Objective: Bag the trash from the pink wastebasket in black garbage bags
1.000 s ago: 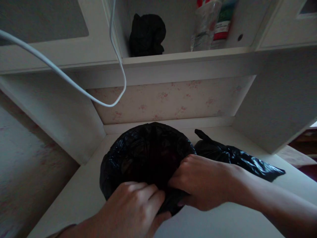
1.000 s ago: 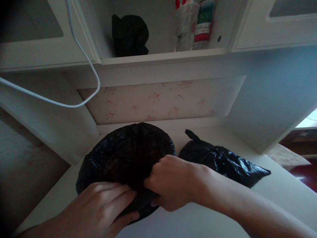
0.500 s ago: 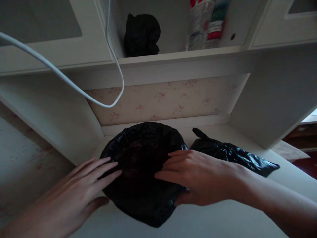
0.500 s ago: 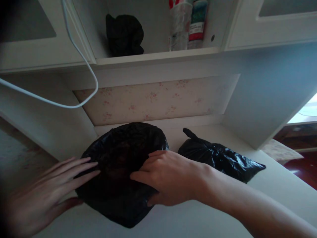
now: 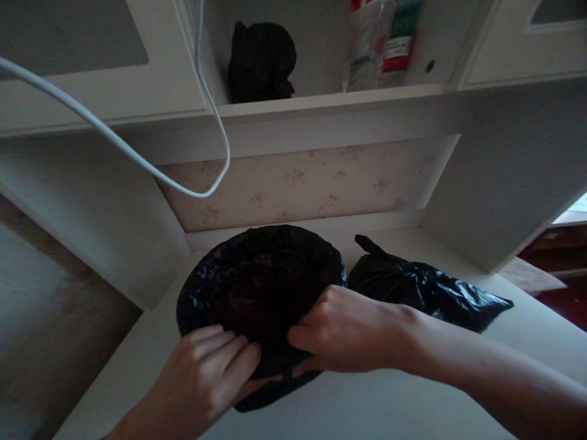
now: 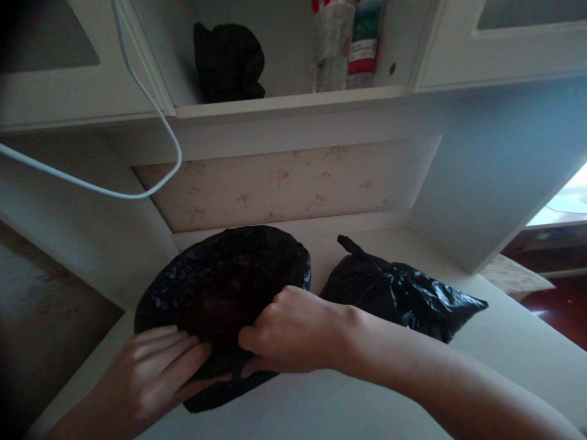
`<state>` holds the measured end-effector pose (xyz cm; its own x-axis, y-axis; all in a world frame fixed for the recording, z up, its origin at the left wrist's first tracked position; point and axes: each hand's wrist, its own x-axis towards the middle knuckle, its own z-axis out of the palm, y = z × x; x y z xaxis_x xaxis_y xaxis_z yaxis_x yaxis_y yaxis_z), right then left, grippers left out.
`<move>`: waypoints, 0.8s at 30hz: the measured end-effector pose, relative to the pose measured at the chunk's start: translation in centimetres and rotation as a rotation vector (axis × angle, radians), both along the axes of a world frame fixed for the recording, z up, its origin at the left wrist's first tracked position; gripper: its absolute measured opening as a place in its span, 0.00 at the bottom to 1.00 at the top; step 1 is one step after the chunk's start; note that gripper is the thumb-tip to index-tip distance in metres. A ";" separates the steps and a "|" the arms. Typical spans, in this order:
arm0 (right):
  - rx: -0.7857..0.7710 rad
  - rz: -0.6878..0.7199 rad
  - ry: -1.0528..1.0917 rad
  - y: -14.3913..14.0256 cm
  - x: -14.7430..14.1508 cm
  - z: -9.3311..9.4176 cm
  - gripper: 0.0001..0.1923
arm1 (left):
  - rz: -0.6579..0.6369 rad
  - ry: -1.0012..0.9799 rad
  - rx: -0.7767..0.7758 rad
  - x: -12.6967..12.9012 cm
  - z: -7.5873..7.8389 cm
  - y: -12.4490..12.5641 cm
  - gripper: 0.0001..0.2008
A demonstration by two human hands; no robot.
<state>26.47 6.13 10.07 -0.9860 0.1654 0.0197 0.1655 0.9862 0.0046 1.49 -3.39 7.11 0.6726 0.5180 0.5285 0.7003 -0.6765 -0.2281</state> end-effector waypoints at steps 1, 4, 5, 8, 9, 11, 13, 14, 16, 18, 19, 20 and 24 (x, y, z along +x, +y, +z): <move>-0.007 0.013 0.022 -0.2 0.0 0.2 0.16 | -0.036 0.007 0.004 -0.9 0.2 0.3 0.13; -0.045 0.088 0.113 -0.4 0.3 0.8 0.21 | -0.035 0.054 -0.067 -2.5 1.1 0.6 0.14; -0.051 0.103 0.141 -0.2 0.4 0.9 0.24 | -0.009 0.054 -0.081 -2.5 1.4 0.5 0.15; -0.036 0.056 0.168 0.6 0.8 0.6 0.30 | 0.046 -0.029 -0.016 -1.0 1.7 -0.5 0.25; -0.020 0.025 0.165 1.0 0.8 0.3 0.28 | 0.053 -0.063 0.022 -0.1 1.6 -0.8 0.25; 0.042 -0.008 0.176 1.7 0.7 -0.9 0.25 | 0.077 -0.120 0.094 1.8 1.1 -1.1 0.23; 0.130 0.009 0.231 2.2 0.4 -2.2 0.26 | 0.121 -0.159 0.158 3.5 0.3 -1.0 0.20; 0.173 0.027 0.267 2.4 0.2 -2.9 0.26 | 0.143 -0.173 0.186 4.2 -0.1 -0.9 0.18; 0.236 0.056 0.335 2.5 0.0 -3.8 0.26 | 0.180 -0.193 0.243 5.0 -0.8 -0.4 0.16; 0.259 0.070 0.386 2.3 -0.2 -4.0 0.25 | 0.190 -0.193 0.306 5.0 -1.4 0.1 0.17; 0.254 0.073 0.412 2.1 -0.2 -4.0 0.26 | 0.181 -0.192 0.337 4.7 -1.7 0.3 0.17; 0.238 0.076 0.440 1.9 -0.2 -3.8 0.27 | 0.163 -0.190 0.369 4.2 -1.8 0.5 0.18; 0.151 0.098 0.563 1.3 0.3 -2.8 0.29 | 0.060 -0.149 0.390 0.4 -1.9 1.5 0.16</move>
